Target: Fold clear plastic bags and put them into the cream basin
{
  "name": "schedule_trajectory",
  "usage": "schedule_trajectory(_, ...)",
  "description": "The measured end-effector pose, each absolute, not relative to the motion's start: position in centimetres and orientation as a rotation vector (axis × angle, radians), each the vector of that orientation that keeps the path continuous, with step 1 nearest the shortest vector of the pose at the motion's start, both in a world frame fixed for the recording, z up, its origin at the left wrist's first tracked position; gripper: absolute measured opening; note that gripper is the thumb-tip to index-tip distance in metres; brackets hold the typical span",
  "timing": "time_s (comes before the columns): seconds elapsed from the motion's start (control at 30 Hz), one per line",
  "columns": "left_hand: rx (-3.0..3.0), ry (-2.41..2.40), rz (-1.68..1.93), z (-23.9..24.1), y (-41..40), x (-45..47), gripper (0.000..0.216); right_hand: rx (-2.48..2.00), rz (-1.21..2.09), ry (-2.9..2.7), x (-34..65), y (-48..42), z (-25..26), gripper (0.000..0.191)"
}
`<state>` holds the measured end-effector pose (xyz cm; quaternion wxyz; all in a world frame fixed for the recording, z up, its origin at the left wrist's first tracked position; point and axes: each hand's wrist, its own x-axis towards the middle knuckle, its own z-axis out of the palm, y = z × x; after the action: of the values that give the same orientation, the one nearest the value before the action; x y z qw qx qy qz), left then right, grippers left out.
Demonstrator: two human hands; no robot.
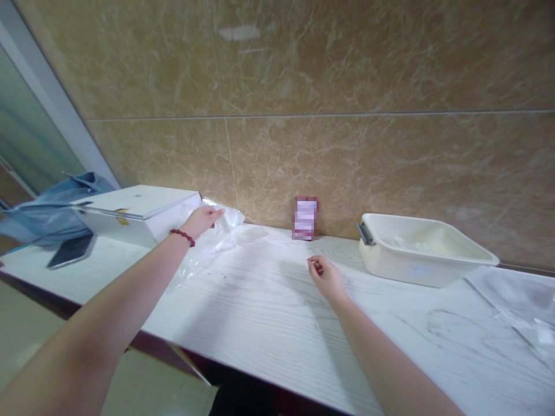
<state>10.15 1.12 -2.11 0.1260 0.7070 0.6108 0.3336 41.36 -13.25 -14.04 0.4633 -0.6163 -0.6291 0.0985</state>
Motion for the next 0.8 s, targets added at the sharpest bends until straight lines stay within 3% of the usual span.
schedule_trajectory(0.2, 1.827, 1.258, 0.985, -3.3, -3.7, 18.5, 0.038, -1.3, 0.087, -1.73, 38.8, -15.2, -12.5, 0.023)
schedule_trajectory(0.4, 1.716, 1.046, 0.805, -4.6, -8.2, 24.7, 0.036, -1.227, -0.091, -1.732, 37.5, -17.0, -11.2, 0.032)
schedule_trajectory(0.6, 1.74, 0.921, 0.703, -4.7, -10.8, 26.7, 0.037, -1.376, 0.014, -1.622, 38.8, -17.4, -10.4, 0.013)
schedule_trajectory(0.73, 1.939, 0.812, 0.737, -5.5, -11.5, 26.7, 0.05, -1.463, 0.077, -1.512, 39.8, -17.6, -9.8, 0.015)
schedule_trajectory(0.8, 2.043, 0.814, 0.775, -6.0, -11.5, 26.6, 0.045, -1.469, 0.084, -1.497, 40.2, -17.6, -9.6, 0.017)
